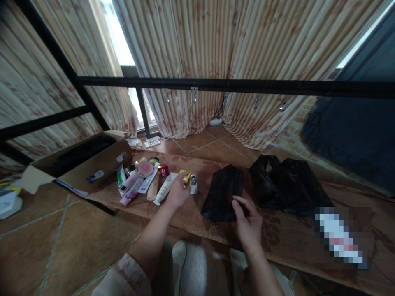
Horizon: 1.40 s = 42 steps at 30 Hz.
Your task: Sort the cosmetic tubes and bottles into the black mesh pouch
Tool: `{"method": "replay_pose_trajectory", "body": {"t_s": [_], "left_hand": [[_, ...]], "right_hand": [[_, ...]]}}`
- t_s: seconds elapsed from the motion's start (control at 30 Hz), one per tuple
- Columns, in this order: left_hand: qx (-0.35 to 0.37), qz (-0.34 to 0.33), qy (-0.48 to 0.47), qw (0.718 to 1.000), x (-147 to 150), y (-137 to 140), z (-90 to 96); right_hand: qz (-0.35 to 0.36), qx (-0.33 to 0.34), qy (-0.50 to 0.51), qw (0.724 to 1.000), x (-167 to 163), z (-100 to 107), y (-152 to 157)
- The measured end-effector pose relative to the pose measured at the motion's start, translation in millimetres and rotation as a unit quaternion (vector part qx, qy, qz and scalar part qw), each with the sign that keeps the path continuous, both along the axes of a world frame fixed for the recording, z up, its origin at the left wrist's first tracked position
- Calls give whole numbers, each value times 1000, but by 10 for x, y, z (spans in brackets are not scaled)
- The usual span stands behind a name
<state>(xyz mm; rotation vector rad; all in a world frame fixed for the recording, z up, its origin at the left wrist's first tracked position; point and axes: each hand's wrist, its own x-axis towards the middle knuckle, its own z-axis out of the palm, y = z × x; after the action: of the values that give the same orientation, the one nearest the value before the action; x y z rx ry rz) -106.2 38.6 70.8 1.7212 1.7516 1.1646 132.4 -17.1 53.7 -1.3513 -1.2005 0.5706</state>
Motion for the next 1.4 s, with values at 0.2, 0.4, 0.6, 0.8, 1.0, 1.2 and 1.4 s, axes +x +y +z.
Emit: {"method": "replay_pose_trajectory", "body": {"t_s": [0.2,0.4,0.6,0.8,1.0,1.2,1.4], "left_hand": [[82,267,110,954,-746,64,303],[-100,348,224,905,-1317,200,324],[-88,349,294,885,-1228,155,190],[-41,251,258,932,-883,-43,371],[-117,128,238,956,-485,-412,561],[-204,4,131,970,-166,-430,315],[-202,51,117,971,-136,-263,14]], "right_hand": [[9,-14,-4,1000,29,-13,-8],[17,-20,0,1000,14,-25,-2],[11,-21,-8,1000,-14,-6,-7],[16,-20,-5,1000,14,-33,-3],[21,-19,-8,1000,12,-28,1],[20,-18,-9,1000,16,-15,-1],[21,-13,-13,1000,16,8,-10]]}}
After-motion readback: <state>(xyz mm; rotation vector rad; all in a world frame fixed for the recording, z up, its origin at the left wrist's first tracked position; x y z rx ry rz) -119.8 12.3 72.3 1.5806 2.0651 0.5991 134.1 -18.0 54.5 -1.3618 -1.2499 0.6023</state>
